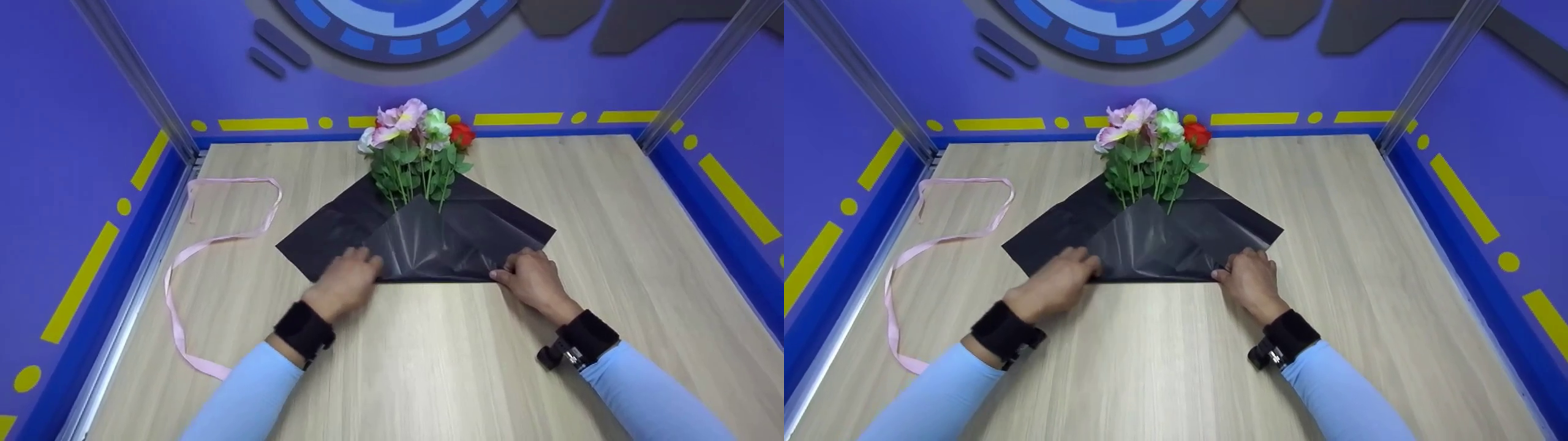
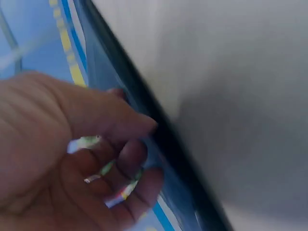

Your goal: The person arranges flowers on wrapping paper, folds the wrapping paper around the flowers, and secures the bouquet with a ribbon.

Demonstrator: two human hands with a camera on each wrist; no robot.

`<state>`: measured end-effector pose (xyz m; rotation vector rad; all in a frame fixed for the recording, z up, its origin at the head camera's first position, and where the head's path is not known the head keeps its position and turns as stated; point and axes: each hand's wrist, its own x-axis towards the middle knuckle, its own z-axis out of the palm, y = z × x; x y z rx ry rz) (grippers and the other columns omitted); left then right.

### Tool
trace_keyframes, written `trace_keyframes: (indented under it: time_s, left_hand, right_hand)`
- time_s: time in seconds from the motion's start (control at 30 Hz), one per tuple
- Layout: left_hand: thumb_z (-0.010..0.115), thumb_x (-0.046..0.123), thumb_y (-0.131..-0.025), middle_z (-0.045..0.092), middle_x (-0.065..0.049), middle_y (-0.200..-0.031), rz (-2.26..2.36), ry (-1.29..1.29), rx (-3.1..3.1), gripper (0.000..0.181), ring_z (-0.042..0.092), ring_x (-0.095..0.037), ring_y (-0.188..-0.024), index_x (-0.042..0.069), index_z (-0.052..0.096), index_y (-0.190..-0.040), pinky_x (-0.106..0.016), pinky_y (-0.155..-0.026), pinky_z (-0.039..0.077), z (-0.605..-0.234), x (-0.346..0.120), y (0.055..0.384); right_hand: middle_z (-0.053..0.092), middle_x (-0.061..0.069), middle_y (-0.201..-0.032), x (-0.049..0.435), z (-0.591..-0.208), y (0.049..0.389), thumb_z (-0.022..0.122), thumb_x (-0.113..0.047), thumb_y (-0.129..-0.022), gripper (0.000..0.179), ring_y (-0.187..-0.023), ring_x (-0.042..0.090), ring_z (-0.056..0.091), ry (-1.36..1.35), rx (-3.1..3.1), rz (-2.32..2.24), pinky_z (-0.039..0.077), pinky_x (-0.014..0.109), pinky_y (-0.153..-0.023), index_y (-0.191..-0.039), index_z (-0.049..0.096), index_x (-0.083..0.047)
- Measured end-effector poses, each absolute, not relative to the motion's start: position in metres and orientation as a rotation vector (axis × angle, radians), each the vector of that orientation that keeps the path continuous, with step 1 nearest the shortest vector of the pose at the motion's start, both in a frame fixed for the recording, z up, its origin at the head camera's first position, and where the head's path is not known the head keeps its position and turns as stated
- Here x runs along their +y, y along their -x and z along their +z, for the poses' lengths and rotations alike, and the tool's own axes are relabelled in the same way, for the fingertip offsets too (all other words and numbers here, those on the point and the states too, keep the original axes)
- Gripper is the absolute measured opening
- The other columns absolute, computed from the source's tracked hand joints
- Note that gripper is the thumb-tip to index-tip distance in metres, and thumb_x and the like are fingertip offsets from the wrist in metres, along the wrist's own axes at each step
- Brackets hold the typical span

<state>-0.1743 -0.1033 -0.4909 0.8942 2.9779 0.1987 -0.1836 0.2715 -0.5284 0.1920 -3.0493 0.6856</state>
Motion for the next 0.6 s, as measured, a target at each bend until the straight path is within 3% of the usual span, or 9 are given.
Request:
trace_keyframes:
  time_s: [0.1, 0.2, 0.27, 0.43, 0.6]
  left_hand:
    - [0.051, 0.002, -0.102, 0.059, -0.018, -0.144, 0.064, -1.075, 2.901, 0.04, 0.055, -0.04, -0.134, 0.007, 0.06, -0.14, -0.056, -0.103, 0.053, -0.493, -0.081, 0.161]
    - [0.04, 0.009, -0.108, 0.035, -0.012, -0.17, -0.013, -1.094, 2.778, 0.055, 0.032, -0.035, -0.158, 0.009, 0.036, -0.163, -0.059, -0.122, 0.036, -0.497, -0.068, 0.148]
    - [0.038, 0.016, -0.111, 0.027, -0.011, -0.173, -0.016, -1.066, 2.717, 0.057, 0.024, -0.033, -0.161, 0.009, 0.028, -0.166, -0.059, -0.126, 0.029, -0.499, -0.066, 0.144]
    - [0.045, 0.035, -0.112, 0.025, -0.013, -0.174, 0.082, -1.048, 2.645, 0.064, 0.022, -0.032, -0.162, 0.006, 0.027, -0.166, -0.059, -0.127, 0.025, -0.505, -0.07, 0.145]
    - [0.046, 0.045, -0.11, 0.02, -0.01, -0.175, 0.128, -1.019, 2.607, 0.071, 0.017, -0.03, -0.163, 0.009, 0.024, -0.167, -0.058, -0.129, 0.019, -0.508, -0.073, 0.146]
  right_hand:
    - [0.064, 0.013, -0.092, 0.271, -0.529, 0.183, 0.077, -0.034, -0.094, 0.027, -0.103, 0.042, 0.06, -0.192, -3.047, 0.688, 0.043, 0.063, -0.088, -0.081, 0.073, -0.01]
    - [0.065, 0.013, -0.092, 0.273, -0.529, 0.181, 0.077, -0.033, -0.094, 0.027, -0.104, 0.042, 0.06, -0.172, -3.042, 0.679, 0.043, 0.063, -0.088, -0.081, 0.073, -0.01]
    - [0.065, 0.013, -0.092, 0.273, -0.529, 0.181, 0.077, -0.033, -0.093, 0.027, -0.103, 0.042, 0.06, -0.16, -3.042, 0.671, 0.043, 0.062, -0.086, -0.081, 0.073, -0.01]
    - [0.064, 0.014, -0.092, 0.272, -0.528, 0.179, 0.077, -0.034, -0.093, 0.027, -0.102, 0.043, 0.06, -0.144, -3.057, 0.641, 0.043, 0.061, -0.084, -0.083, 0.072, -0.009]
    - [0.064, 0.024, -0.107, 0.254, -0.525, 0.171, 0.077, -0.02, -0.091, 0.028, -0.108, 0.047, 0.059, -0.237, -2.955, 0.478, 0.046, 0.062, -0.087, -0.106, 0.067, 0.001]
